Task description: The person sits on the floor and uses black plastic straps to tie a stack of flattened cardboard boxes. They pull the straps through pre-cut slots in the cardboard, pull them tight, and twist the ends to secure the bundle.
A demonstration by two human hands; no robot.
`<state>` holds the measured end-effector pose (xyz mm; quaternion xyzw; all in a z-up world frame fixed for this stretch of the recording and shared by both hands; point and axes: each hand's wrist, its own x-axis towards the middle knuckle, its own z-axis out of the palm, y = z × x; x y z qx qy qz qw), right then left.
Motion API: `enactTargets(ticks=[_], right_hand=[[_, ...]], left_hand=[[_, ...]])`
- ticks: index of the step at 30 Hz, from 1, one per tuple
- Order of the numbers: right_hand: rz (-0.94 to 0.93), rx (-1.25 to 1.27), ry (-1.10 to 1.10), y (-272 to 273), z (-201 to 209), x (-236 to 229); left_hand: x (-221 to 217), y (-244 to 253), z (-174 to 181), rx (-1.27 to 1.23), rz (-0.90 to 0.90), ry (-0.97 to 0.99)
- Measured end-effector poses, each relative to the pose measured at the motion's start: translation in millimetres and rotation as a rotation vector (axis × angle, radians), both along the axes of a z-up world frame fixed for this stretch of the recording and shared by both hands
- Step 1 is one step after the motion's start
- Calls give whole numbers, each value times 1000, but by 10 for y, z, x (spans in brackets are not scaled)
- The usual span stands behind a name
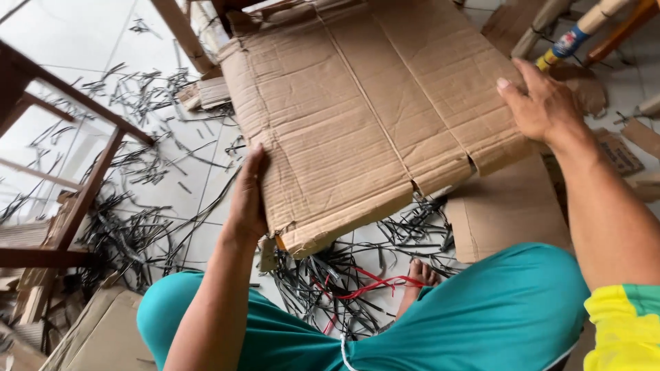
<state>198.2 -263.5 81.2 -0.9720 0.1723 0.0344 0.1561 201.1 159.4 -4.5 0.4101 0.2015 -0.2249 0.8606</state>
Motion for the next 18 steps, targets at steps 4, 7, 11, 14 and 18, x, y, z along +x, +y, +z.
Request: enactTargets(ticks=[4,7,11,14,18], right_hand=[[-87,30,152,-70,0,163],[-35,-6,109,-462,-325,344],[-48,5,97,-345,-178,358],[-24,-227,-64,-1168,-832,667],[255,-247,-300,-1747,-1324,857]], left_hand=[[-4,1,4,-108,-47,-50],[70,48,-171,-185,-39,-9],[98,43,-120,-196,-47,-20],[-62,-82,305,58,-48,-202],[-41,-53,310,64,-31,-166]])
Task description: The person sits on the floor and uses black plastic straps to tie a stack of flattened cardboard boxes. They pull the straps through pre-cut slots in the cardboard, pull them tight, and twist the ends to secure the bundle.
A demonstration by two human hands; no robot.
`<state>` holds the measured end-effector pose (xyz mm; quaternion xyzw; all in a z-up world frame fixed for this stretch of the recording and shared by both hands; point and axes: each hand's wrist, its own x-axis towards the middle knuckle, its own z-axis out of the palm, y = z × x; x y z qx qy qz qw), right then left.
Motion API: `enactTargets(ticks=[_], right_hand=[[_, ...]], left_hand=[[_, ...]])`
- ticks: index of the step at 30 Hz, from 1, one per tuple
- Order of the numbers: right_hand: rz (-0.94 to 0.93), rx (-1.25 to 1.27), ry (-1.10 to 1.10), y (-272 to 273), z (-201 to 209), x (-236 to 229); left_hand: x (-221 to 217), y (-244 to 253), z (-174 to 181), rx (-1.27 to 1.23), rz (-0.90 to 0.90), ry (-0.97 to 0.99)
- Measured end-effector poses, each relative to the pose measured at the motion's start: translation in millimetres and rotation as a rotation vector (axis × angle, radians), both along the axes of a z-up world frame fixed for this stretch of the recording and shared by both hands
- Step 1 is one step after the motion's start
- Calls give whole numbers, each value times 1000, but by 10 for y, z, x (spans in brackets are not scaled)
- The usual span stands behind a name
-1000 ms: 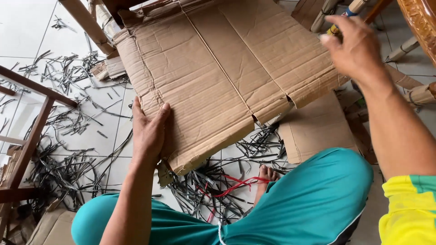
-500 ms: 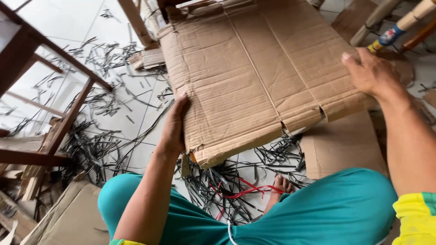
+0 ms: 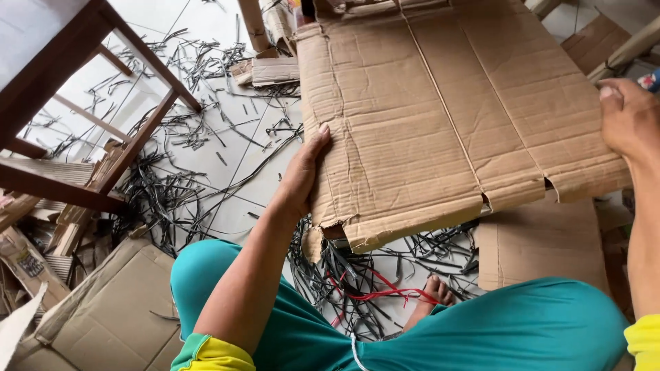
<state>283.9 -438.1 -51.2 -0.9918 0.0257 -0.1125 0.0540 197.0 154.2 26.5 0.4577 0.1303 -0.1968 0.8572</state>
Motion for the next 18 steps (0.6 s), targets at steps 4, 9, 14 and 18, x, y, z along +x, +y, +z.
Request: enactTargets(ticks=[4,9,14,18], right_hand=[[102,-96,-100,530,353,-118],[8,-197,24,693,412,-83],[-222,28,196,885,567,-16],[-355,128,413,1823,1160,-126]], left_hand=[[165,14,-180,-12,61,155],[346,115,-422,261,185,4],[349,81,-117,503,37,37],[274,54,-5,203,-53,51]])
